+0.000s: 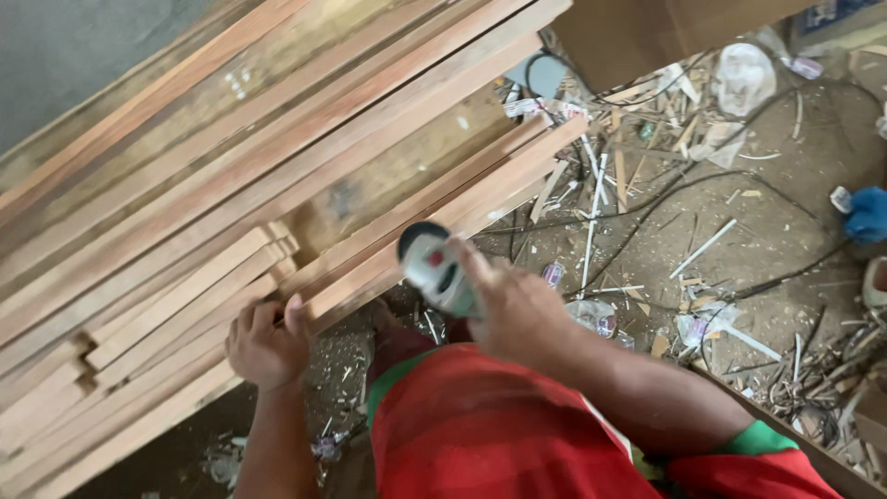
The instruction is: The person uses a power sander to sand the surfaces and ends of multiple wooden strips laid out on a workbench.
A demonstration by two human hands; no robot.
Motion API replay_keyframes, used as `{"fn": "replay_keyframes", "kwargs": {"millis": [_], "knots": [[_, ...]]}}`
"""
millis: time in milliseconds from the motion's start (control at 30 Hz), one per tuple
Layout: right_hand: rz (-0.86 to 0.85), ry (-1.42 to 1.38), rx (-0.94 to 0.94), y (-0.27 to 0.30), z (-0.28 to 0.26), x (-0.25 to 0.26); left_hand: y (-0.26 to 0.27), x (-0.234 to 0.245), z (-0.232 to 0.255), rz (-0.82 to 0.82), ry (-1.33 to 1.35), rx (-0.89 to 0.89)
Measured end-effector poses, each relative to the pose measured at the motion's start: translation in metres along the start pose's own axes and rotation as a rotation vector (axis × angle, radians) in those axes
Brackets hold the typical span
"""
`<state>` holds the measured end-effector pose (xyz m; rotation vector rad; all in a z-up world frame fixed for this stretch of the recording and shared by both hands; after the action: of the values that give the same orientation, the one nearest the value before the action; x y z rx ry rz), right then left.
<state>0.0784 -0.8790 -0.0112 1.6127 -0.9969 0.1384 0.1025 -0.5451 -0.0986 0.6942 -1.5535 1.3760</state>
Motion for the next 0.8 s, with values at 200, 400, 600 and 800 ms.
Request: {"fn": "replay_keyframes", "kwargs": {"millis": [200, 400, 600, 800], "knots": [[0.174, -0.022, -0.276, -0.003, 0.089, 0.070, 0.004, -0.009, -0.005, -0.072, -0.063, 0.001], [0.463, -0.308, -0.404, 0.004, 0.161, 0.137, 0.005, -0.011, -0.002, -0.127, -0.065, -0.022], [0.428, -0.241, -0.448, 0.006, 0.150, 0.119, 0.021, -0.017, -0.013, -0.164, -0.074, -0.002], [0.295, -0.219, -0.157, -0.001, 0.112, 0.097, 0.022, -0.032, -0.020, -0.260, -0.066, 0.039]]}}
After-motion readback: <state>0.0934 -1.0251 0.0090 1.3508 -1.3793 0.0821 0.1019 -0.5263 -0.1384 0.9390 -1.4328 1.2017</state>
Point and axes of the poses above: each hand's wrist, its own y-axis away from the middle knuckle, its own x-axis out of the back of the hand, z = x × y, the point moved 10 cm from there along -y, towards the middle knuckle, and after that the axes turned 10 degrees about -x, right-handed, at the moved point
